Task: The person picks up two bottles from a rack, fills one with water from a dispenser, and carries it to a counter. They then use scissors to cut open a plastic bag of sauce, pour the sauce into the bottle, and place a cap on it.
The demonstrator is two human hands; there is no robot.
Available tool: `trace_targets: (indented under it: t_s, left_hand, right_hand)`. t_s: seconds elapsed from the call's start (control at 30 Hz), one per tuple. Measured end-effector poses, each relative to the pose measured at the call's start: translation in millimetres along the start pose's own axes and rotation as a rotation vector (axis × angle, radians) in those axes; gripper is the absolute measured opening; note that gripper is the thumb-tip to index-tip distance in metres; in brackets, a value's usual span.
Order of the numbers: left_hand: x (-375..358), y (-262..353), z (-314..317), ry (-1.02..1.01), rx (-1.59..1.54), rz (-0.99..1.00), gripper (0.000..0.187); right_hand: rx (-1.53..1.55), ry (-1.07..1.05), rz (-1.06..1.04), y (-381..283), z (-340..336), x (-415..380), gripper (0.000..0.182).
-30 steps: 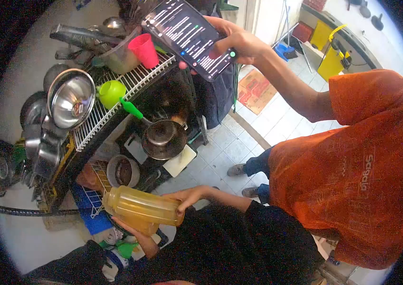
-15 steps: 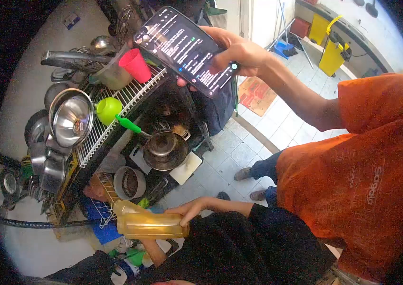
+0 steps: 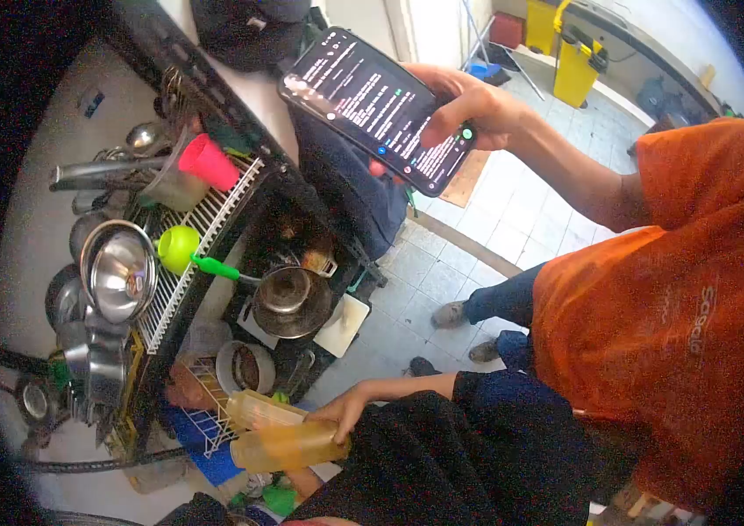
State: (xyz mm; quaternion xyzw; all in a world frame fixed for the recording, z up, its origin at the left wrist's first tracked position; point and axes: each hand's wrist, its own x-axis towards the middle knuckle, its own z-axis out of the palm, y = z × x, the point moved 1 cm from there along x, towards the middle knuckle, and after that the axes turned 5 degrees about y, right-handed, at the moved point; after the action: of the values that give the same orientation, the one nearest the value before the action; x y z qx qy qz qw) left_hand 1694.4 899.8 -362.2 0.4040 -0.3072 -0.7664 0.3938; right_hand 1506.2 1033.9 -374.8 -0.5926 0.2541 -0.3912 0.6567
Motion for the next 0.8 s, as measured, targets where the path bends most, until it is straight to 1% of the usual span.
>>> trace_targets:
  t_s: [0.1, 0.2, 0.4, 0.5, 0.6, 0.67, 0.7, 0.73, 0.77, 0.8]
  left_hand:
    - [-2, -4, -5, -0.013, 0.016, -0.027, 0.066]
    - [-2, -8, -7, -0.024, 0.038, -0.046, 0.065]
    - [5, -14, 0, -0.069, 0.067, -0.080, 0.064]
    - [8, -18, 1, -0.087, 0.072, -0.097, 0.063]
    - [15, -24, 6, -0.115, 0.061, -0.127, 0.063]
    - [23, -29, 6, -0.164, 0.038, -0.160, 0.062]
    - [31, -30, 4, -0.257, -0.008, -0.207, 0.062]
    - [39, -33, -2, -0.283, -0.028, -0.225, 0.062]
    - [43, -34, 0, -0.287, -0.025, -0.241, 0.062]
    - [22, -27, 25, -0.034, 0.091, -0.104, 0.061]
  right_hand:
    - [-0.076, 0.029, -0.012, 4, 3, 1, 0.091]
    - [-0.097, 0.049, 0.027, 7, 3, -1, 0.092]
    - [-0.028, 0.073, -0.003, 9, 2, -6, 0.093]
    - [-0.091, 0.100, -0.053, 2, 1, -12, 0.091]
    - [-0.024, 0.127, 0.038, -4, -3, -22, 0.090]
    - [0.136, 0.188, -0.132, 4, -12, -30, 0.092]
    - [0.212, 0.217, -0.216, -4, -14, -37, 0.093]
    - [0.350, 0.330, -0.153, -10, -15, -56, 0.097]
    - [0.342, 0.443, -0.156, -24, -20, -67, 0.097]
    - [0.335, 0.549, -0.154, -31, -24, -74, 0.098]
